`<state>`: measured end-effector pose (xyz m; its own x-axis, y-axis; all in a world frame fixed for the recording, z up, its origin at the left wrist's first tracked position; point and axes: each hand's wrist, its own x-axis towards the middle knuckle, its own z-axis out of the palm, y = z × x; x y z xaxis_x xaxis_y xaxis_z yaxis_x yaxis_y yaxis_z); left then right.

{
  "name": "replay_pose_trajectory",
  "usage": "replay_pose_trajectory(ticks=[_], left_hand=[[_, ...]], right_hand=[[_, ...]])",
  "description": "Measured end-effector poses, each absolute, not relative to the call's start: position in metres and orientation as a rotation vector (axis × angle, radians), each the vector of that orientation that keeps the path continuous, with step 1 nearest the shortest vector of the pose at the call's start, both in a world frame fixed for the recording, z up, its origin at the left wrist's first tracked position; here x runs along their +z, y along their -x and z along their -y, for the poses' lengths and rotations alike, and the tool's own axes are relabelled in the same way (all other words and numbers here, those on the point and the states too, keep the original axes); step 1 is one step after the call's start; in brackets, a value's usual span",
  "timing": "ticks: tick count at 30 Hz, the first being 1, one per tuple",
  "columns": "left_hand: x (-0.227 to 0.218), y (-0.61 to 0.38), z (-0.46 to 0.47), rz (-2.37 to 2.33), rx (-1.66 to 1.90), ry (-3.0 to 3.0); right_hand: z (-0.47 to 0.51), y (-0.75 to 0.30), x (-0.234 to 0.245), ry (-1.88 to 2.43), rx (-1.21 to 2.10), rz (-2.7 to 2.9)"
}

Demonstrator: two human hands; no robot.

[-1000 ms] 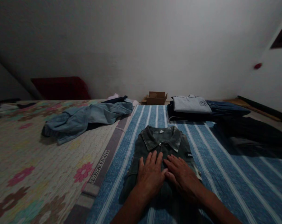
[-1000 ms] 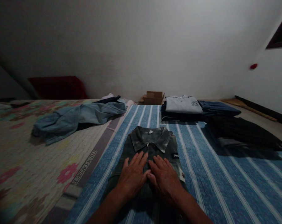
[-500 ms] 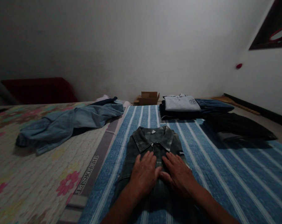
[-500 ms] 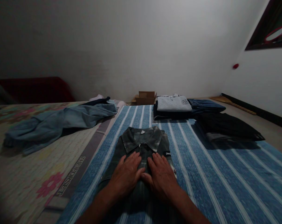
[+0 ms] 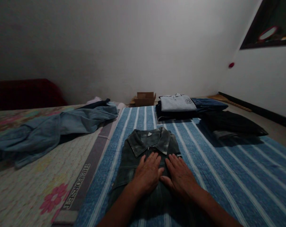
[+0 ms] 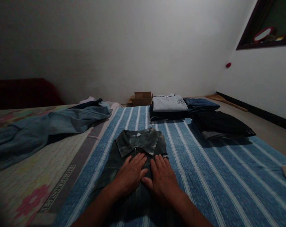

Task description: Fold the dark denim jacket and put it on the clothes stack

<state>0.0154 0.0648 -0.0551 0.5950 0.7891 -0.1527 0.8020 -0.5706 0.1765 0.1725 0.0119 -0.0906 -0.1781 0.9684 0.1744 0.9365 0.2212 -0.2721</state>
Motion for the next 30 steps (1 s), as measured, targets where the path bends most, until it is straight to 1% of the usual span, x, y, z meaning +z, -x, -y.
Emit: replay_pose_trajectory(ticks=[9, 18, 22, 25, 30], left_hand=[[-0.050, -0.021, -0.066, -1.362, -0.119, -2.595], [-0.034, -0.032, -0.066, -1.376, -0.126, -2.682], [-0.030, -0.038, -0.066, -1.392, -0.114, -2.708], [-0.032, -0.040, -0.068, -1.398, -0.125, -2.703], [-0.045, -0.035, -0.073, -1.239, -0.083, -2.714]], right_hand=[[-0.015, -0.179, -0.086, 1.840, 0.251, 2.288], [-0.018, -0.183, -0.102, 1.775, 0.165, 2.258], [-0.020, -0.182, -0.100, 1.800, 0.150, 2.281], [-0.018, -0.179, -0.095, 1.817, 0.165, 2.296], [-0.013, -0.174, -0.094, 1.832, 0.128, 2.197]])
